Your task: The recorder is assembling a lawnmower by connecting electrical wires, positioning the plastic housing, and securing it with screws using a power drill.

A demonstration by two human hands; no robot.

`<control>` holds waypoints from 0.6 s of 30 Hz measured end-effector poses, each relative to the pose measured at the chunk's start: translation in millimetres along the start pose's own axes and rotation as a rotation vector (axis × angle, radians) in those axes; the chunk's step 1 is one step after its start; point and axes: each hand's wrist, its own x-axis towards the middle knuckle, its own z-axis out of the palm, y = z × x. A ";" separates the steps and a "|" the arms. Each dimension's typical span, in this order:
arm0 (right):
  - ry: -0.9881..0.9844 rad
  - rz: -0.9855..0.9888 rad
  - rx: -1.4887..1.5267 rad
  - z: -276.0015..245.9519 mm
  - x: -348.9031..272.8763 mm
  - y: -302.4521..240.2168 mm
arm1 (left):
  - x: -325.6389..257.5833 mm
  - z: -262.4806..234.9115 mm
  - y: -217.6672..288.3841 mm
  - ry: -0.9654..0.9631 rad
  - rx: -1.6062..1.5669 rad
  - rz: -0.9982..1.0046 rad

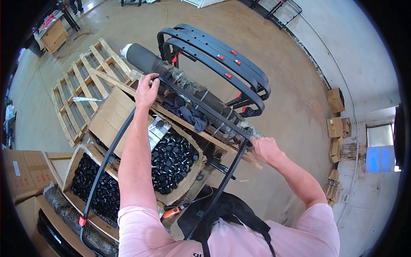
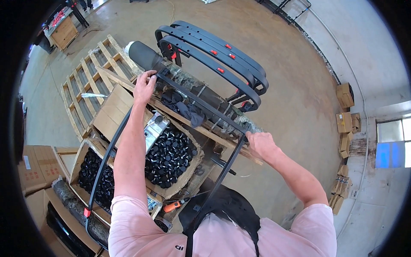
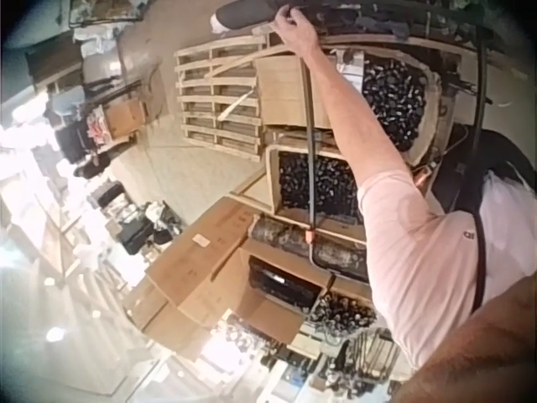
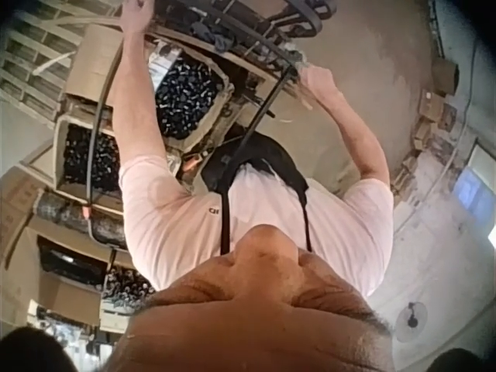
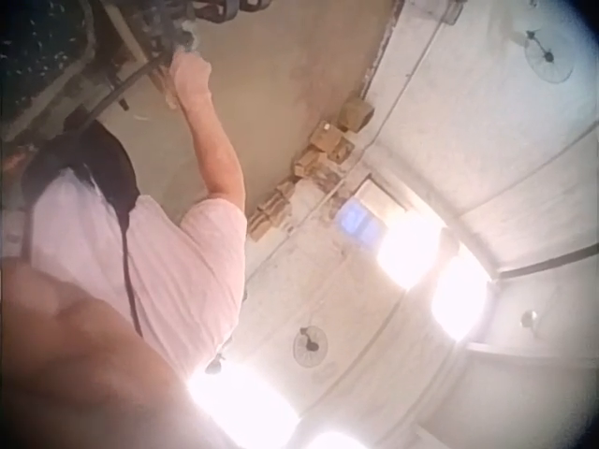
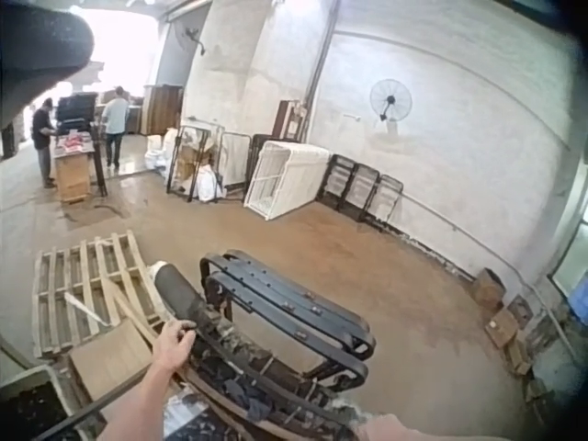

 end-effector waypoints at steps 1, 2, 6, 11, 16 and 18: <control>-0.005 0.005 0.000 1.7 0.4 2.9 | -1.3 0.9 6.3 -0.009 0.064 -0.029; -0.007 0.027 -0.027 4.7 1.7 8.4 | -1.1 4.0 3.2 0.010 0.076 0.017; 0.021 -0.007 -0.033 -3.7 7.9 -3.7 | 1.0 -4.9 -12.0 -0.007 0.105 0.080; 0.014 0.002 -0.100 4.5 8.6 4.7 | 1.6 -1.3 -6.9 -0.012 -0.051 -0.003; 0.073 0.038 -0.086 10.0 6.3 7.0 | -4.3 3.3 -12.1 -0.015 0.023 0.050; -0.012 -0.023 -0.181 10.6 11.0 6.5 | 3.3 0.8 -16.5 -0.002 0.045 0.091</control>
